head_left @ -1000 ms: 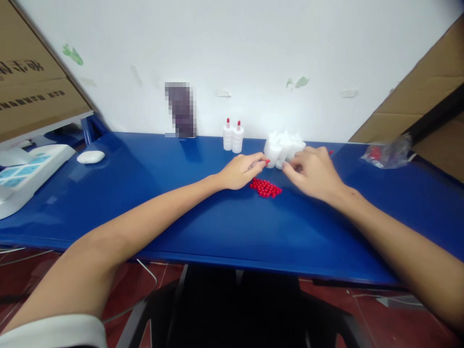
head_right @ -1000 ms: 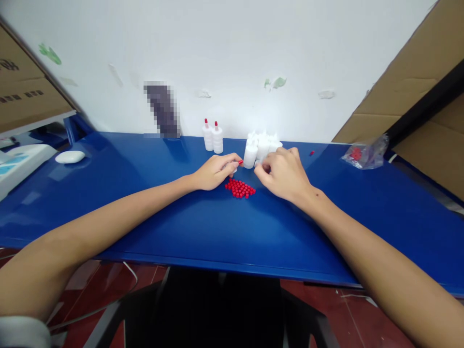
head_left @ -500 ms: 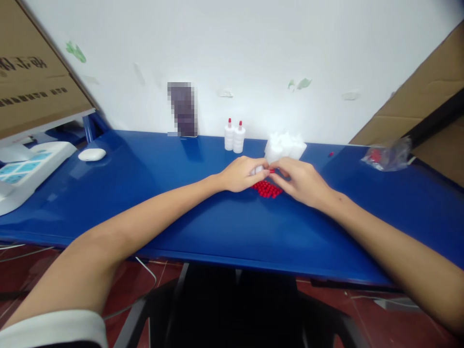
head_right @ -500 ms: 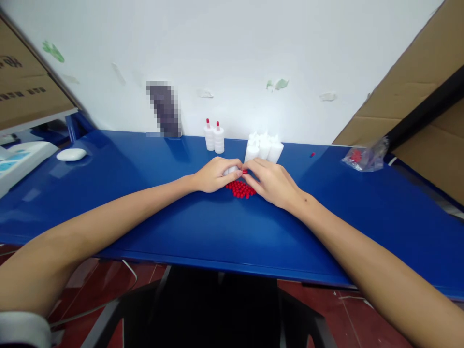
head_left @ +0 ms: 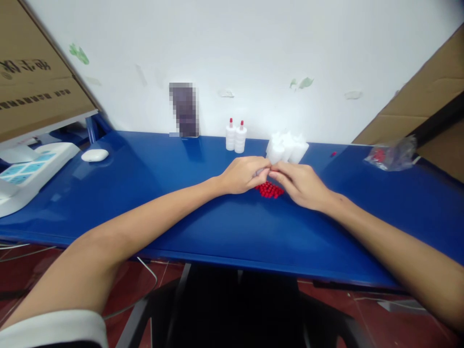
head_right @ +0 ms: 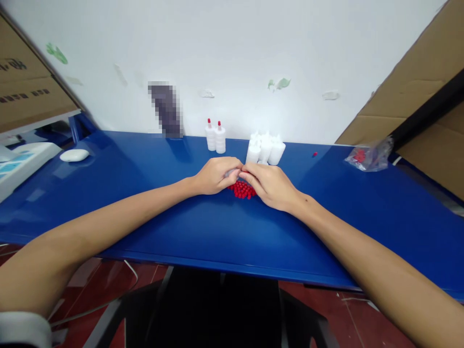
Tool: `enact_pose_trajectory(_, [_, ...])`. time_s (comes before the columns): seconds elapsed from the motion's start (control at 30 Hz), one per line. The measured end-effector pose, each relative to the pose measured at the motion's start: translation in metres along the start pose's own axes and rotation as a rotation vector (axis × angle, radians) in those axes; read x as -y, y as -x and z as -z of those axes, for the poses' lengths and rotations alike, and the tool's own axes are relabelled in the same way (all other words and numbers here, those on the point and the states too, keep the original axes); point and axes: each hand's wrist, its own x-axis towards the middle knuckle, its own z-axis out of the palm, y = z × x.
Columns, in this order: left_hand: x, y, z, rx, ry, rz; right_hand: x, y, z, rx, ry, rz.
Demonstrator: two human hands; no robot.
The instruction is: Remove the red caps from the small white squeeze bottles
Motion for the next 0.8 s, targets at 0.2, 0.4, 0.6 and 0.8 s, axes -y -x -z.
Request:
enact_pose_trajectory(0.2, [-0.001, 0.000, -0.001, -0.025, -0.075, -0.031, 0.006, -0.001, -0.001, -0.026, -0.091, -0.051])
enact_pose_trajectory(0.4, [-0.003, 0.001, 0.000, -0.142, -0.006, 0.000, -0.013, 0.003, 0.007, -0.139, -0.097, -0.126])
enact_pose_trajectory(0.6, [-0.003, 0.001, 0.002, -0.112, 0.063, 0.021, -0.029, 0.001, 0.008, 0.051, 0.023, -0.122])
enact_pose_trajectory(0.8, [-0.001, 0.001, 0.001, -0.087, 0.108, 0.026, -0.026, -0.001, 0.007, 0.185, 0.059, -0.123])
